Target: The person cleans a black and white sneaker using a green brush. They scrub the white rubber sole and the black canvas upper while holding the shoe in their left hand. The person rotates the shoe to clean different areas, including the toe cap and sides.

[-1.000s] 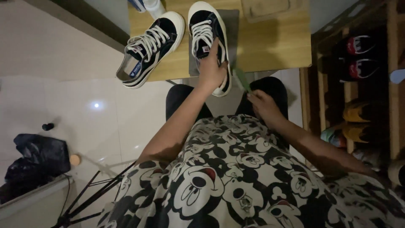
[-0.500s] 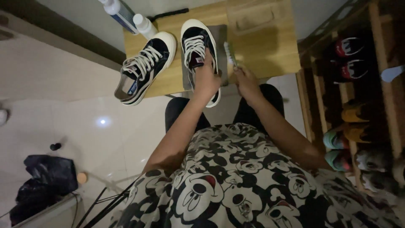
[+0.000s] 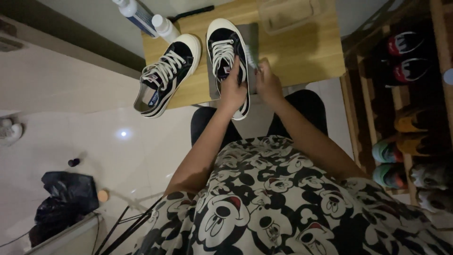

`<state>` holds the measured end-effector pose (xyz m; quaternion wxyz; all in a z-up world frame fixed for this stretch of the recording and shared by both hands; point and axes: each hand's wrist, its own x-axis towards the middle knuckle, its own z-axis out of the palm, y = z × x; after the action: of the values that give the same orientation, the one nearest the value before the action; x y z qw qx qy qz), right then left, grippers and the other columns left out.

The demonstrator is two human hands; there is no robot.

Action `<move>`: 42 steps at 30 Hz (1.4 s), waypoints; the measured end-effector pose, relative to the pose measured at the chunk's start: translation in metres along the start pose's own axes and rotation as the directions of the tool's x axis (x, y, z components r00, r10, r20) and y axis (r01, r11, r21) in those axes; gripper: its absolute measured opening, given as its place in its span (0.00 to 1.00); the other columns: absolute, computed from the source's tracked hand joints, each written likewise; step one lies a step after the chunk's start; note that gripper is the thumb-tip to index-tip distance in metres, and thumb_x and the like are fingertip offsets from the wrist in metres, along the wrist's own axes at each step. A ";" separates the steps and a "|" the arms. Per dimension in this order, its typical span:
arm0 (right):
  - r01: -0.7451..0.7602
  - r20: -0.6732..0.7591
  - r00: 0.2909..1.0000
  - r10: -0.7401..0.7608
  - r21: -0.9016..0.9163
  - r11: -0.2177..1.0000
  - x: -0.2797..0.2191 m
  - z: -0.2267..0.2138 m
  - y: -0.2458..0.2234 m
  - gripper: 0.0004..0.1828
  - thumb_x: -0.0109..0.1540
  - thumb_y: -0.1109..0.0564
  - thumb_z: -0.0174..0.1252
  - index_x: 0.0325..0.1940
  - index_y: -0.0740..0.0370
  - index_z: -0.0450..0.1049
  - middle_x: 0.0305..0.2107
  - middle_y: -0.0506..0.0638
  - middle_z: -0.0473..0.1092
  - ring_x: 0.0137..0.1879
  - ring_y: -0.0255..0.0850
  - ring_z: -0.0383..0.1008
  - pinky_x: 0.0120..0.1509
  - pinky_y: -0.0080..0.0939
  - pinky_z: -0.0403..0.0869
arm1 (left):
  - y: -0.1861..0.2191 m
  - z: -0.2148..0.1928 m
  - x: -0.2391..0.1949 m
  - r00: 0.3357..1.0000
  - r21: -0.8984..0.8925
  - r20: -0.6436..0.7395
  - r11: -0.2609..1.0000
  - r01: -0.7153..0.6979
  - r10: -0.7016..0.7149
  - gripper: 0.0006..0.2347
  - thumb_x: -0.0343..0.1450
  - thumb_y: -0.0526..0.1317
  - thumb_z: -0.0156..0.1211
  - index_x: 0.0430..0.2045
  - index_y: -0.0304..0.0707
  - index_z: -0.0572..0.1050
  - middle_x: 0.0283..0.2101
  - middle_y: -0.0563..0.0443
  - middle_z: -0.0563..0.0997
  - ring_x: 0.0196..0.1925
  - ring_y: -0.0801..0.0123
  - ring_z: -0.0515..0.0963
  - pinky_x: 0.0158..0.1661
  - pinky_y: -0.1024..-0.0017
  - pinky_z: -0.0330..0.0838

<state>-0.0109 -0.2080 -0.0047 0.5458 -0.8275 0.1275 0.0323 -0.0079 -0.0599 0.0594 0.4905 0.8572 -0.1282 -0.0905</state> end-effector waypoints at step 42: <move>-0.098 0.047 0.993 0.107 -0.158 0.983 0.015 -0.008 -0.012 0.25 0.72 0.41 0.37 0.59 0.60 0.68 0.52 0.71 0.73 0.62 0.68 0.70 0.66 0.68 0.67 | 0.014 -0.012 -0.009 0.958 0.062 0.286 0.998 -0.024 0.005 0.37 0.67 0.24 0.53 0.74 0.38 0.45 0.51 0.10 0.70 0.45 0.24 0.80 0.45 0.44 0.73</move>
<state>0.0054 -0.2132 0.0064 0.4808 -0.8585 0.1520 0.0931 -0.0151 -0.0544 0.0779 0.4395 0.8496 -0.2067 -0.2055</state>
